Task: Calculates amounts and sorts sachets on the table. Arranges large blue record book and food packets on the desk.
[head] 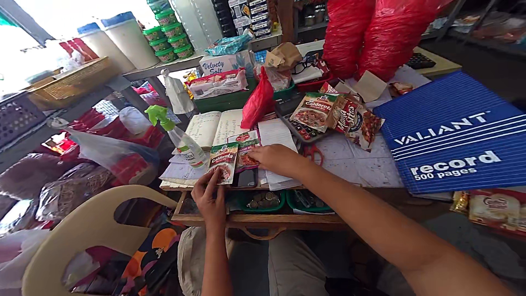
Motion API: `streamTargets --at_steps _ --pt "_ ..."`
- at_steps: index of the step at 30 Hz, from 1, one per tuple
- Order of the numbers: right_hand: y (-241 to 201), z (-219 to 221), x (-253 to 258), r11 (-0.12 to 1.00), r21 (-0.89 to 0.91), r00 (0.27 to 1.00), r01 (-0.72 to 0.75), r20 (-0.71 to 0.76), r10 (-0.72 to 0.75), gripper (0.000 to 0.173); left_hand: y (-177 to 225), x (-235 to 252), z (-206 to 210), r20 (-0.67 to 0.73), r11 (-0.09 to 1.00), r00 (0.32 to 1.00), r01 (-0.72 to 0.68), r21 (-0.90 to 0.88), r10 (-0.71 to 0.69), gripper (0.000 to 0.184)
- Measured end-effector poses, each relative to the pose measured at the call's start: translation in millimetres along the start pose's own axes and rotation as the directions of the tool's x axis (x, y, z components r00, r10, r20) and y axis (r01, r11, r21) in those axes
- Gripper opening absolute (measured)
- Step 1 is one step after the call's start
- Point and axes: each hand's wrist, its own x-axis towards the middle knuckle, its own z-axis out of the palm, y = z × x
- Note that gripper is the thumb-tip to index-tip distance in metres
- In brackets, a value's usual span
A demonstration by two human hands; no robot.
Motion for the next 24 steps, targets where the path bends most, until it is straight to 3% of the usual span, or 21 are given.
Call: streamTargets --at_steps 3,5,8,11,13,15,17,18,19,21,22,24 --pt "1.6 9.9 -5.3 0.994 -0.089 0.976 0.057 -0.203 -0.075 0.029 1.3 0.0 -1.9 0.001 1.000 1.000 0.004 -0.004 -0.004 0.033" --pt "4.3 13.0 -9.7 0.999 -0.024 0.892 0.030 -0.451 -0.038 0.025 2.4 0.1 -2.3 -0.013 1.000 1.000 0.003 -0.008 -0.003 0.034" --pt "3.9 -9.6 -21.4 0.942 0.332 0.752 -0.045 -0.610 0.251 0.030 2.2 0.3 -4.9 -0.025 1.000 1.000 0.014 -0.020 -0.014 0.037" --pt "20.8 -37.8 -36.3 0.762 0.646 0.592 0.050 -0.634 0.498 0.028 2.0 0.3 -6.1 -0.044 0.999 0.999 0.019 -0.046 -0.021 0.036" --pt "31.5 -56.5 -53.6 0.654 0.739 0.472 0.161 -0.640 0.607 0.027 2.4 0.7 -5.3 -0.043 0.999 0.999 0.017 -0.052 -0.019 0.035" --pt "41.5 -73.3 -78.3 0.725 0.668 0.339 0.166 -0.729 0.594 0.029 3.3 0.8 -4.8 -0.039 0.999 0.999 0.021 -0.044 -0.023 0.035" --pt "53.8 -83.6 -103.1 0.864 0.503 0.254 0.030 -0.839 0.481 0.032 3.0 -0.1 -4.7 -0.045 0.999 0.999 0.025 -0.046 -0.027 0.036" --pt "59.7 -85.9 -114.5 0.899 0.428 0.256 -0.096 -0.862 0.438 0.032 3.0 -0.4 -4.5 -0.049 0.999 0.998 0.024 -0.046 -0.026 0.035" --pt "63.2 -86.8 -126.2 0.898 0.369 0.312 -0.239 -0.847 0.430 0.033 3.5 -0.7 -4.3 -0.053 0.999 0.998 0.023 -0.043 -0.025 0.035" --pt "65.2 -85.7 -147.0 0.846 0.267 0.517 -0.462 -0.693 0.502 0.040 5.4 -1.0 -3.9 -0.069 0.999 0.997 0.019 -0.039 -0.022 0.035" --pt "64.8 -80.4 -156.0 0.834 0.218 0.585 -0.507 -0.623 0.519 0.047 6.0 -1.4 -3.8 -0.075 0.999 0.997 0.016 -0.038 -0.019 0.035" --pt "52.1 -62.4 -176.5 0.861 0.155 0.628 -0.484 -0.623 0.466 0.049 6.2 -0.3 -3.4 -0.089 0.999 0.996 0.001 -0.044 -0.005 0.034"
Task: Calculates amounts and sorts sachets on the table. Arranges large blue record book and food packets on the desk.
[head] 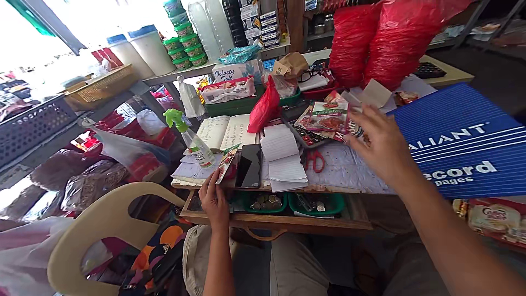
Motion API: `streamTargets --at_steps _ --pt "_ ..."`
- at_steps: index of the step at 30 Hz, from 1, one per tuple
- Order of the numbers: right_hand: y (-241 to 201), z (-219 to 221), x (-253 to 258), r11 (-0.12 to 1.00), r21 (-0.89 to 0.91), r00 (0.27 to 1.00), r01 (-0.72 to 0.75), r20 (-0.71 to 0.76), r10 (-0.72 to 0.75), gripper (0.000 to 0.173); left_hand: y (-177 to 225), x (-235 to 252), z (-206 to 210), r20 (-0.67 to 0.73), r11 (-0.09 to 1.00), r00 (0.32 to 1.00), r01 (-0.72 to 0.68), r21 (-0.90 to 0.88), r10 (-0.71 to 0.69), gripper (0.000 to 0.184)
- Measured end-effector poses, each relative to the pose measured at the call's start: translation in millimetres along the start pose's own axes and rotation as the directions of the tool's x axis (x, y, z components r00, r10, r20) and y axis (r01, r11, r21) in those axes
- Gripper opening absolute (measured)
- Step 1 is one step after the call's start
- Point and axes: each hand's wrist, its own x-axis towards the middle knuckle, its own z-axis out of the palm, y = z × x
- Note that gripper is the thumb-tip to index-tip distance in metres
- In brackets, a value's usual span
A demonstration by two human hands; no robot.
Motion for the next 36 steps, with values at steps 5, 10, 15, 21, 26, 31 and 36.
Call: streamTargets --at_steps 5,10,15,21,26,31,36 --pt "-13.7 -9.7 -120.2 0.957 0.219 0.980 0.190 0.019 -0.199 0.031 9.5 4.6 -3.0 -0.150 0.986 0.978 0.133 -0.100 -0.147 0.032" --pt "2.6 -11.9 -208.7 0.903 0.425 0.983 0.056 0.136 -0.125 0.023 76.4 36.6 12.3 -0.238 0.927 0.930 0.196 -0.319 -0.278 0.034" --pt "-7.4 -20.7 -231.0 0.881 0.459 0.967 -0.113 0.254 -0.008 0.020 158.0 58.6 76.3 0.077 0.963 0.997 0.023 -0.268 -0.002 0.031" --pt "-21.2 -25.1 -235.3 0.872 0.486 0.899 -0.063 0.406 -0.162 0.022 227.7 39.0 138.9 0.567 0.931 0.739 -0.279 -0.235 0.365 0.056" --pt "-8.0 -26.2 -249.6 0.865 0.492 0.867 -0.104 0.471 -0.164 0.024 192.4 26.7 79.0 0.426 0.971 0.880 -0.138 -0.195 0.211 0.035" --pt "0.1 -20.0 -259.8 0.859 0.493 0.834 -0.136 0.525 -0.169 0.025 93.2 29.6 0.3 0.305 0.990 0.951 0.010 0.141 -0.053 0.045" --pt "-10.1 -11.0 -257.2 0.854 0.507 0.810 -0.119 0.547 -0.212 0.025 30.4 19.3 -27.0 0.467 0.976 0.879 -0.012 0.219 -0.094 0.049"
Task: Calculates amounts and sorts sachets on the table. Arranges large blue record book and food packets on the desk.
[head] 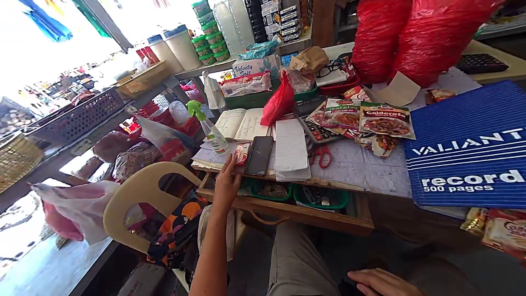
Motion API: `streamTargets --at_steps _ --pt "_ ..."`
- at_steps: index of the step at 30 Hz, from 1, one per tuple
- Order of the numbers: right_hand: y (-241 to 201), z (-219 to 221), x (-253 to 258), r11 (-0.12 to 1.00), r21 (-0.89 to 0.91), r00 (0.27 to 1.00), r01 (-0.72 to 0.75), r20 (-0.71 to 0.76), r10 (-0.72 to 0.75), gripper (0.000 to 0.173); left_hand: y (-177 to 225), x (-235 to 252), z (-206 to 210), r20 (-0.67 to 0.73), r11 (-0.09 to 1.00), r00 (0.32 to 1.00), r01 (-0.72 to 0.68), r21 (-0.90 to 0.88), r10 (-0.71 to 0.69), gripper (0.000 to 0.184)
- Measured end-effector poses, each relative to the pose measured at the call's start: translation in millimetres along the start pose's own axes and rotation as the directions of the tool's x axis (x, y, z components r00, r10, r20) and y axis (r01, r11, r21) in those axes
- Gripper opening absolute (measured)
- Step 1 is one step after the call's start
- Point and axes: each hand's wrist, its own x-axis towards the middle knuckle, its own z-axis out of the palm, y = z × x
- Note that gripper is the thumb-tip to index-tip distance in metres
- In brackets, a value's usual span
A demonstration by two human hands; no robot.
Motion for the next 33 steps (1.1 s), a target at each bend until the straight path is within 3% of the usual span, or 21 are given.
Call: streamTargets --at_steps 3,8,13,16,20,28,33 --pt "-2.5 5.3 4.9 1.000 -0.003 1.000 0.012 0.004 -0.012 0.024 -8.4 1.4 3.7 -0.036 0.997 0.997 -0.074 0.030 0.075 0.034" --pt "-5.5 8.4 1.8 1.000 -0.017 1.000 -0.010 0.018 0.010 0.024 -10.8 5.1 6.8 -0.152 0.997 0.985 -0.072 0.035 0.076 0.025" --pt "6.5 7.3 -7.4 0.994 -0.110 0.992 -0.018 -0.127 0.004 0.024 -3.0 1.0 0.6 -0.265 0.986 0.962 0.021 -0.164 -0.065 0.023" --pt "20.3 2.8 -13.5 0.979 -0.200 0.964 -0.045 -0.265 -0.010 0.030 -1.8 -8.3 -3.9 -0.271 0.915 0.947 0.053 -0.400 -0.173 0.026" --pt "23.3 -13.0 -16.0 0.975 -0.198 0.948 -0.098 -0.317 0.031 0.031 15.2 -25.2 -19.1 -0.282 0.781 0.914 0.057 -0.621 -0.291 0.023" --pt "28.4 -28.1 -11.7 0.985 -0.142 0.932 -0.101 -0.360 0.044 0.031 62.9 -58.2 -43.1 -0.315 0.709 0.894 0.004 -0.706 -0.318 0.013" --pt "27.8 -24.0 -1.8 0.992 -0.111 0.930 -0.059 -0.367 0.014 0.030 92.8 -71.4 -41.8 -0.187 0.620 0.947 0.017 -0.784 -0.262 0.015"
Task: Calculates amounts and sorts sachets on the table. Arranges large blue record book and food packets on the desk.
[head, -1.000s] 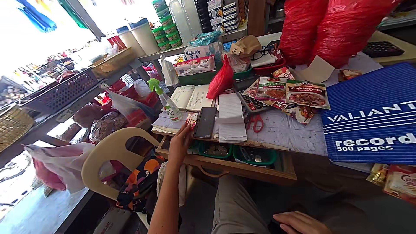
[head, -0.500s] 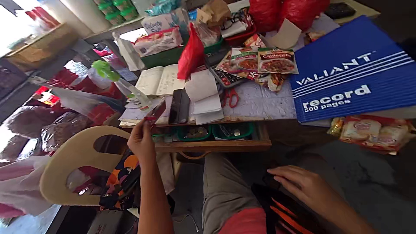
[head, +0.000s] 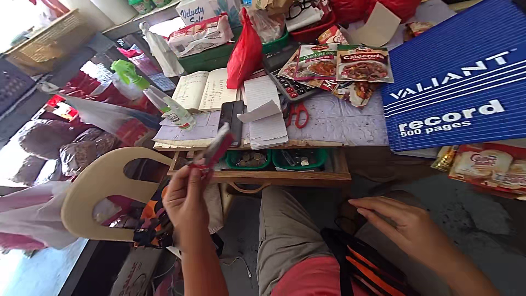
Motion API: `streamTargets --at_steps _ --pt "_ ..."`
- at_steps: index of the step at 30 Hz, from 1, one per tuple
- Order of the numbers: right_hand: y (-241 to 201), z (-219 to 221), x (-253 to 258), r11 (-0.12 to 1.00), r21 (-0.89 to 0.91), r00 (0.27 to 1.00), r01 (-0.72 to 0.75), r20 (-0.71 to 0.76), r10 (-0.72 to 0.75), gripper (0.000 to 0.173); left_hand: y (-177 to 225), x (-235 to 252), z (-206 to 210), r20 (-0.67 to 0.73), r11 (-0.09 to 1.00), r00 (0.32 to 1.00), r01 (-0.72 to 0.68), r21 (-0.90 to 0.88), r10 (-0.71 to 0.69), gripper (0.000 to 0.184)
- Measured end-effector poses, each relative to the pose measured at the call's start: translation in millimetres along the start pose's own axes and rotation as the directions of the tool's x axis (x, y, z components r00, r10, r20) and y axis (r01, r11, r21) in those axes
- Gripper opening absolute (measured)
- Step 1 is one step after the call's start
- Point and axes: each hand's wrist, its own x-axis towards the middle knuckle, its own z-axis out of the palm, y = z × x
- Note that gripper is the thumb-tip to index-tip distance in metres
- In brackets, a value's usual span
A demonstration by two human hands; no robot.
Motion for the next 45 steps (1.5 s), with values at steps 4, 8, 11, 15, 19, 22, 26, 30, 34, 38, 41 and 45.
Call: streamTargets --at_steps 4,8,11,15,19,22,26,30,34,38,41,45 --pt "-10.8 6.5 9.3 0.977 0.209 0.999 -0.052 -0.005 0.054 0.035 0.6 -28.0 33.6 0.247 0.985 0.965 0.119 -0.125 -0.085 0.016" --pt "-23.1 9.2 21.2 0.855 0.503 0.992 -0.124 0.062 0.107 0.079 -4.7 -71.2 78.4 0.525 0.915 0.840 0.311 -0.257 -0.138 0.020" --pt "-29.0 10.7 27.4 0.766 0.630 0.991 -0.128 0.102 0.082 0.087 -13.7 -98.0 98.1 0.646 0.844 0.746 0.443 -0.302 -0.161 0.020" --pt "-39.6 12.1 29.0 0.717 0.681 0.989 -0.149 0.097 0.114 0.055 -20.9 -109.6 105.7 0.666 0.794 0.717 0.520 -0.315 -0.205 0.020" --pt "-44.5 18.4 30.4 0.700 0.704 0.988 -0.120 0.020 0.150 0.037 -23.2 -108.0 104.1 0.666 0.792 0.718 0.520 -0.321 -0.202 0.026" --pt "-47.6 20.8 32.4 0.706 0.702 0.987 -0.094 -0.025 0.156 0.033 -23.1 -106.6 102.4 0.682 0.812 0.717 0.479 -0.334 -0.142 0.035" --pt "-49.0 19.6 34.8 0.721 0.693 0.993 -0.017 -0.072 0.092 0.027 -18.9 -109.6 105.7 0.635 0.867 0.769 0.365 -0.338 -0.076 0.043" --pt "-52.6 15.7 37.0 0.750 0.658 0.995 0.062 -0.097 0.004 0.026 -18.4 -112.5 106.8 0.560 0.914 0.828 0.237 -0.329 -0.013 0.039" --pt "-56.8 16.0 35.7 0.796 0.601 0.996 0.071 -0.092 -0.020 0.027 -19.7 -112.4 106.9 0.528 0.954 0.847 0.110 -0.279 0.057 0.029" --pt "-58.7 18.9 34.4 0.800 0.597 0.995 0.056 -0.103 0.008 0.028 -18.7 -112.9 107.0 0.525 0.967 0.848 0.066 -0.247 0.076 0.028" --pt "-60.3 20.1 33.7 0.784 0.620 0.993 0.033 -0.110 0.045 0.027 -19.0 -112.7 105.8 0.528 0.973 0.845 0.050 -0.224 0.078 0.028" --pt "-63.0 20.8 34.4 0.762 0.648 0.994 0.002 -0.083 0.068 0.026 -20.3 -114.0 104.9 0.532 0.978 0.843 0.040 -0.204 0.076 0.026"
